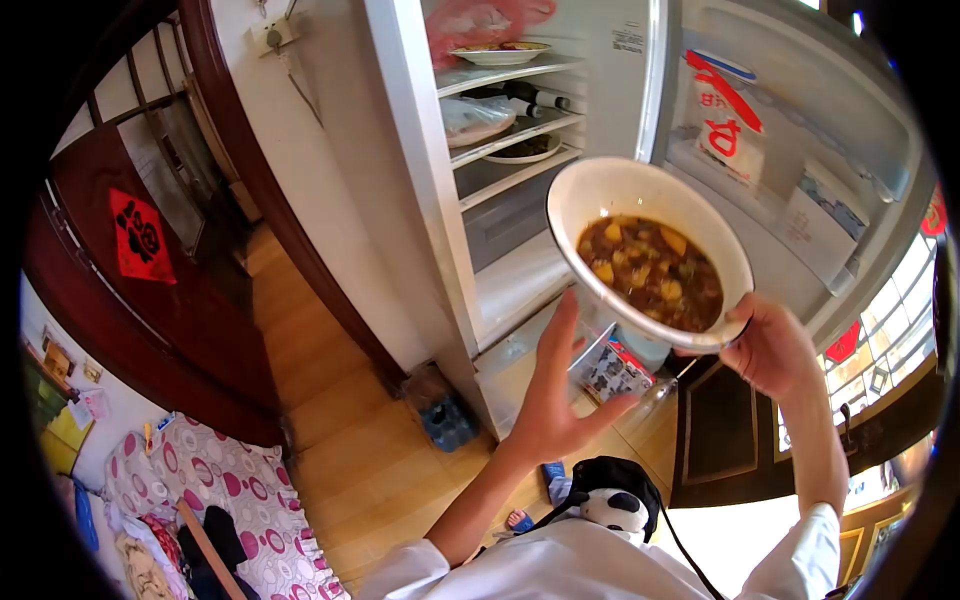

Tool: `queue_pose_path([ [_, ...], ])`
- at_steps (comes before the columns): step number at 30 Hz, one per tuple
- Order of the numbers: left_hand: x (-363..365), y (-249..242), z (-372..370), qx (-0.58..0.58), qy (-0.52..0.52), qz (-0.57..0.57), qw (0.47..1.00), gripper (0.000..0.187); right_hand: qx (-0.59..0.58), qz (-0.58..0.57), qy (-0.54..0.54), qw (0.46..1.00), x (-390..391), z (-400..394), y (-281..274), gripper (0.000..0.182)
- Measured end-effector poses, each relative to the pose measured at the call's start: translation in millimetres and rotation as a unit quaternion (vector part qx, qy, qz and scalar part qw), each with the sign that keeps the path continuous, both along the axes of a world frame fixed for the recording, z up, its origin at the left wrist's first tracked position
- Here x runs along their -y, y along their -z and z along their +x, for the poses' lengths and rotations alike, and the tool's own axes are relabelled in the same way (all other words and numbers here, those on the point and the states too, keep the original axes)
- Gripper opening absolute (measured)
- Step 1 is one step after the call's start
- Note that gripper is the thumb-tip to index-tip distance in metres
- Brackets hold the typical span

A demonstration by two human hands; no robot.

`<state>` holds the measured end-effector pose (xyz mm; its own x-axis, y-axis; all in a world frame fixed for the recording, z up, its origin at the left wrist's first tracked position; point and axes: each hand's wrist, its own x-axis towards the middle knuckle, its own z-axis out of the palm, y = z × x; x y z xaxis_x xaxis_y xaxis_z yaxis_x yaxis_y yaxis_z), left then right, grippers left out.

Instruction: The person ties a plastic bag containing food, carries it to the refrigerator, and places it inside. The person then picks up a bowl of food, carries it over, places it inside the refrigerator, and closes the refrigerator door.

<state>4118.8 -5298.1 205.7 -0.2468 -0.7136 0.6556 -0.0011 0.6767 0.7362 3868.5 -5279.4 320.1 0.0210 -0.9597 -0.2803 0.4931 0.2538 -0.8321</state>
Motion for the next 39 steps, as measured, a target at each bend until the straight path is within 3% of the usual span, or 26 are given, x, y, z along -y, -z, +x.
queue_pose_path([
  [3,38,-31,-13,-0.01,-0.045,-0.054,0.997,0.106,0.01,-0.048,-0.055,0.997,30,20,-37,0.047],
  [11,141,-80,-39,-0.079,-0.217,-0.209,0.95,0.097,0.011,-0.123,-0.12,0.985,125,36,-90,0.043],
  [20,208,-113,-35,-0.111,-0.308,-0.225,0.918,0.083,-0.037,-0.182,-0.132,0.974,190,71,-130,0.041],
  [25,215,-133,-26,-0.105,-0.359,-0.219,0.901,0.075,-0.026,-0.145,-0.147,0.978,217,88,-150,0.035],
  [27,222,-137,-26,-0.116,-0.369,-0.216,0.896,0.073,-0.008,-0.115,-0.214,0.97,225,97,-157,0.036],
  [31,233,-143,-20,-0.137,-0.379,-0.214,0.89,0.07,-0.045,-0.114,-0.18,0.976,250,103,-165,0.036],
  [33,237,-144,-19,-0.128,-0.399,-0.212,0.883,0.07,0.057,0.018,-0.288,0.956,281,99,-163,0.048],
  [39,253,-145,-16,-0.113,-0.447,-0.197,0.865,0.071,0.007,-0.053,-0.268,0.962,298,116,-162,0.047],
])
